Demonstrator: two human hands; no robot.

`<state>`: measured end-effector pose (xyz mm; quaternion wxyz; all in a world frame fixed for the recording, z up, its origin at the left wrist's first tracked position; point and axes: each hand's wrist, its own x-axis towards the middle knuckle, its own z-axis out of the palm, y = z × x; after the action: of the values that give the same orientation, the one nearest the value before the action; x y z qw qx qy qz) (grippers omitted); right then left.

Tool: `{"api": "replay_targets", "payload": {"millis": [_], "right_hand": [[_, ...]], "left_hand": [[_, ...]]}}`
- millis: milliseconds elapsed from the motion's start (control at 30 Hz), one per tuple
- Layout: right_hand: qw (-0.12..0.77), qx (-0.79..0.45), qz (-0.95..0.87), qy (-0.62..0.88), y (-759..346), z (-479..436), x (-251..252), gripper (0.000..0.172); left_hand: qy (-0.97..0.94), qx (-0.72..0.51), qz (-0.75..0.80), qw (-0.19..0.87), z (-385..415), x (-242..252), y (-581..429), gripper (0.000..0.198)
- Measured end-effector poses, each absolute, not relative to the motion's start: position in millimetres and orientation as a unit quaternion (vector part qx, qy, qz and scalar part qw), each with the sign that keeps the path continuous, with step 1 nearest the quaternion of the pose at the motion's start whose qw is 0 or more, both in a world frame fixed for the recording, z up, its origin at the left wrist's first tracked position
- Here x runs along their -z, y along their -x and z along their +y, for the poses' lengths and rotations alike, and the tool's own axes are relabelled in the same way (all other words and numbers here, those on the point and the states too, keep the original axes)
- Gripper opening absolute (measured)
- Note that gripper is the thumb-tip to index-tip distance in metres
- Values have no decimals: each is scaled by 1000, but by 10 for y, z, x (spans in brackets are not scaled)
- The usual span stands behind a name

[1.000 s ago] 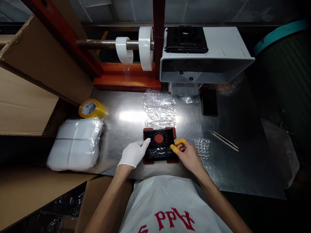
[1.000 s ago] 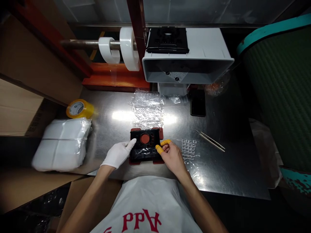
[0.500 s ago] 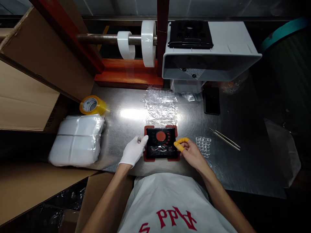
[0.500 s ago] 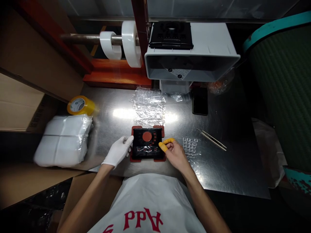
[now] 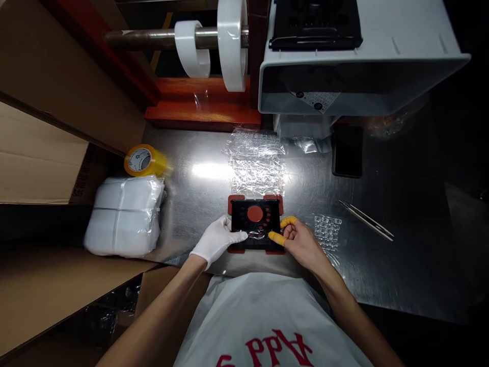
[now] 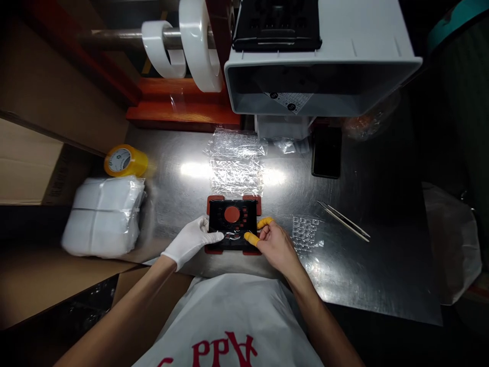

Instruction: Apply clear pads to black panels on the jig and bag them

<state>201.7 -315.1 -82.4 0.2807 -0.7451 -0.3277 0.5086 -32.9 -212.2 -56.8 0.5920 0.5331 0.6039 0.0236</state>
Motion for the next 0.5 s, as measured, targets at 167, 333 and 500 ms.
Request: {"api": "replay_targets", "payload": {"millis": [167, 333, 500], "right_hand": [[259, -501, -331, 756, -2038, -3155, 838, 36], [275, -507, -336, 745, -2036, -3160, 810, 37], [337, -469, -337, 743, -2009, -3226, 709, 38]], "left_hand": [[-520, -28, 623, 584, -2155, 583, 274, 45], [-517, -16, 624, 586, -2138, 513, 264, 46], [-506, 27, 601, 618, -2081, 416, 291, 47]]}}
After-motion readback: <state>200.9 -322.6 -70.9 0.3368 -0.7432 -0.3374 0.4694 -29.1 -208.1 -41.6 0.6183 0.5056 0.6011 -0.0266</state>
